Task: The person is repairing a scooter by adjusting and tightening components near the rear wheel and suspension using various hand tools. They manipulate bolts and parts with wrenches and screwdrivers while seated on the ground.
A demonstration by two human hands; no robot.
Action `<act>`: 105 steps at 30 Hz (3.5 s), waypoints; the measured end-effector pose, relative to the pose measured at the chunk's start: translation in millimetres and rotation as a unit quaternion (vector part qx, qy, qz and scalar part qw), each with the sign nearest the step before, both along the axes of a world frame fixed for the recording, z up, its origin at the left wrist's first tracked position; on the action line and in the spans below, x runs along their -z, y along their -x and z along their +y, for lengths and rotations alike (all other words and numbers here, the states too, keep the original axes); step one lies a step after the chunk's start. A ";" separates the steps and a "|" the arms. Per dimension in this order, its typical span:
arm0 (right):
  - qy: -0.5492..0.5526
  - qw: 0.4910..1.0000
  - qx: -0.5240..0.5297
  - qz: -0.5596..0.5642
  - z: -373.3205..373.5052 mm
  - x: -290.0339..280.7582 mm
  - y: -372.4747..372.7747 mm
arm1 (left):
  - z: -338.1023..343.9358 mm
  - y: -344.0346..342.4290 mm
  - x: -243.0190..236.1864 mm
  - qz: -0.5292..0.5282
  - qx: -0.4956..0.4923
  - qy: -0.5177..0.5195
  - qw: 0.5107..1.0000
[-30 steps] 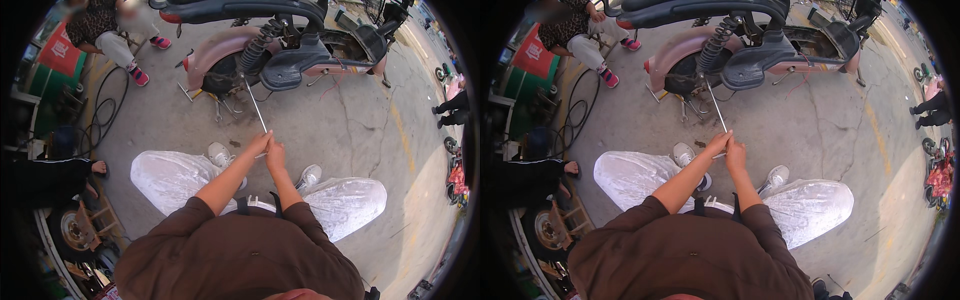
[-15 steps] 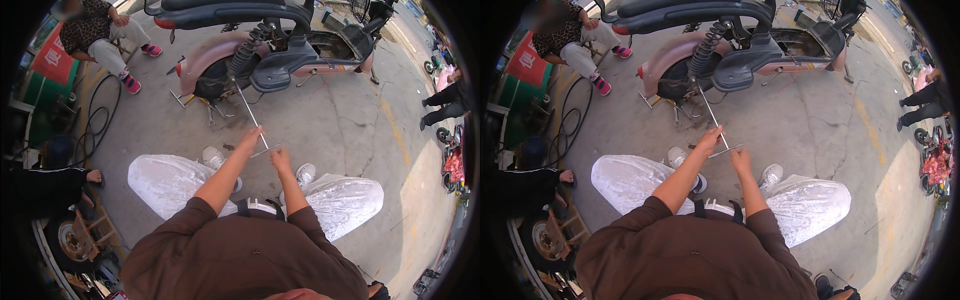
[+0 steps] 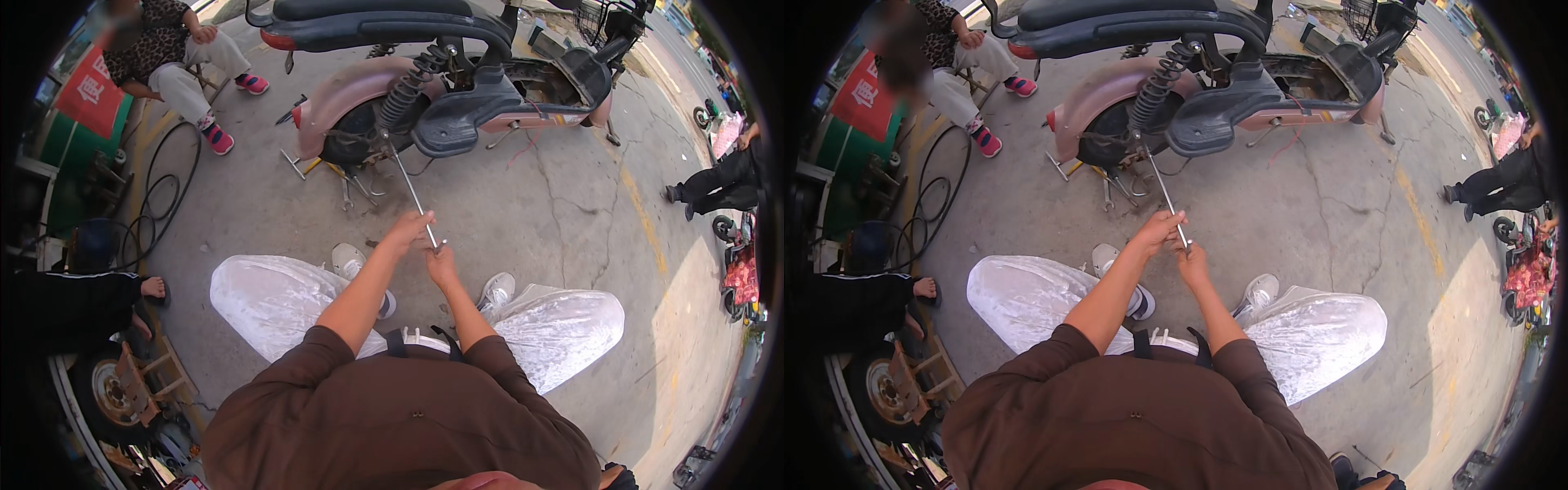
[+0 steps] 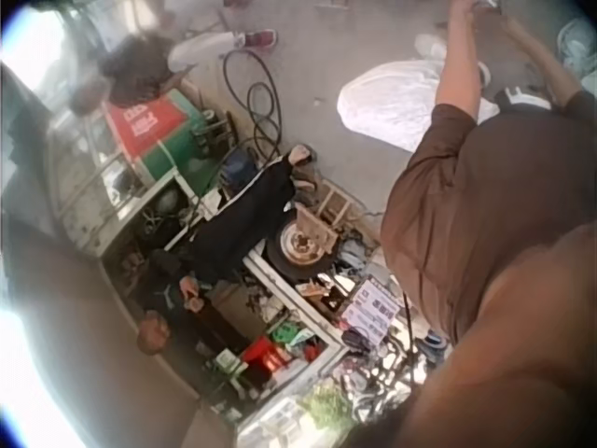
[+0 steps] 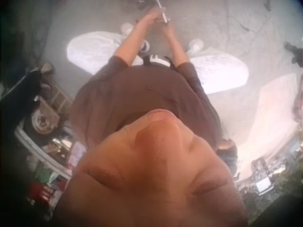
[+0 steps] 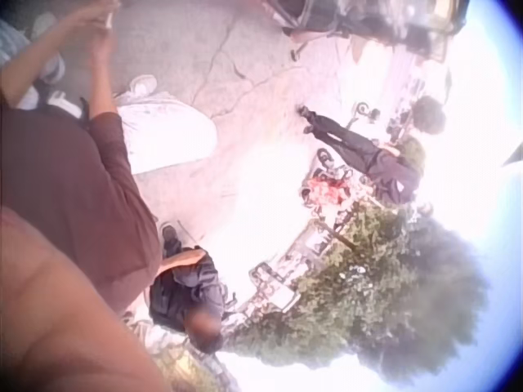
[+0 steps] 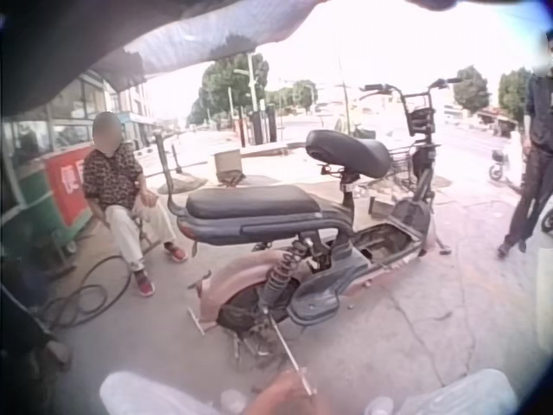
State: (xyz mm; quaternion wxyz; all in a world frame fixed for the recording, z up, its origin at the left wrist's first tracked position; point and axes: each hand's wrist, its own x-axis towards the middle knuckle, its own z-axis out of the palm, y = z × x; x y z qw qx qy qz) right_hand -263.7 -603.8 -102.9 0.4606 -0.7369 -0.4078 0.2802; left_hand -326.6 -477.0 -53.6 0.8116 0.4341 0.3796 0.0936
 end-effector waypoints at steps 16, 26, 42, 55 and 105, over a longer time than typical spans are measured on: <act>0.042 0.949 0.235 -0.205 -1.8 -14.2 -9.5 | -6.4 -2.4 32.6 0.067 0.167 -0.124 0.976; -0.035 0.725 0.120 0.677 -23.6 -27.0 -4.9 | -7.1 -8.9 28.9 0.024 0.147 -0.057 0.987; -0.033 0.955 0.125 -0.268 -10.6 -37.4 2.0 | 3.2 -9.1 6.8 0.029 0.160 -0.027 0.986; 0.079 0.928 0.345 0.113 -22.4 34.4 -12.3 | -2.1 -14.6 19.2 -0.002 0.110 -0.031 0.993; 0.020 0.928 0.152 -0.339 -7.8 -34.9 7.0 | 9.7 -10.2 25.3 -0.013 0.106 0.005 0.994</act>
